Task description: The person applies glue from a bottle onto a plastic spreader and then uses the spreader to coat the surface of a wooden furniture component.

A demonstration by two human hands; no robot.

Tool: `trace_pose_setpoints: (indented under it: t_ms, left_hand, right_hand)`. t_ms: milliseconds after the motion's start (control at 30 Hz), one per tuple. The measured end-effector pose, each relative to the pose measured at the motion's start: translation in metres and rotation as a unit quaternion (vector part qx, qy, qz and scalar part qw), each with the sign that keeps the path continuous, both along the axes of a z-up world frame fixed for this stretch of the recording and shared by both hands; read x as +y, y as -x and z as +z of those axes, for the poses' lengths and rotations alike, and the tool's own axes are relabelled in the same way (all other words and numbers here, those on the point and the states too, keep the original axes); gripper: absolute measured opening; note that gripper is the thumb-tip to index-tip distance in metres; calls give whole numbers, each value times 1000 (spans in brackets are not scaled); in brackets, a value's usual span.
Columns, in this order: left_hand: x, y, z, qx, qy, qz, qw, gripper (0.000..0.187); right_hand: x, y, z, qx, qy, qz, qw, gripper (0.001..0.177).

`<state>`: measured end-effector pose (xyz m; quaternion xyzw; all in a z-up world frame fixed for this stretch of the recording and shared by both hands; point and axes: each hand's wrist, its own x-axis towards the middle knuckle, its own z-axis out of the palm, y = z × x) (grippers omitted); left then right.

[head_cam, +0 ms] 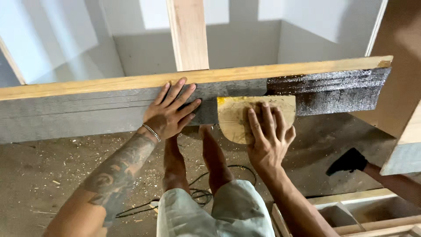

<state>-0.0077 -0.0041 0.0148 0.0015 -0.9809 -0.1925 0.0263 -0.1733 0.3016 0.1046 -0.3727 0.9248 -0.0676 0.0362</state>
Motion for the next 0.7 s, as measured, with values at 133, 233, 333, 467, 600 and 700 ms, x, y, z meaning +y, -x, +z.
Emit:
trace_pose_setpoints:
  t_ms: [133,233,333,467,600,700]
  left_hand:
    - [3,-2,-4,10,35,-16,999,55]
    - [1,-2,-6,23,32,-21,999,58]
    - [2,-3,-7,34,16,-19,999,59]
    - [2,-2,-9,39,21,-13,999,60]
    - [1,-5,-16,52,35,-14,998,64]
    - [0,-6,-19,70,58,0,996,69]
  right_hand:
    - [-3,2,-33,35,25,47,998,66]
    - [-11,3,-51,43,46,54,997,58]
    - [-17,3,-60,46,57,55,996,52]
    - [-26,5,-59,39,53,60,996,56]
    - [-31,8,-66,55,48,74,995,58]
    - [-37,8,-67,59,53,70,994,55]
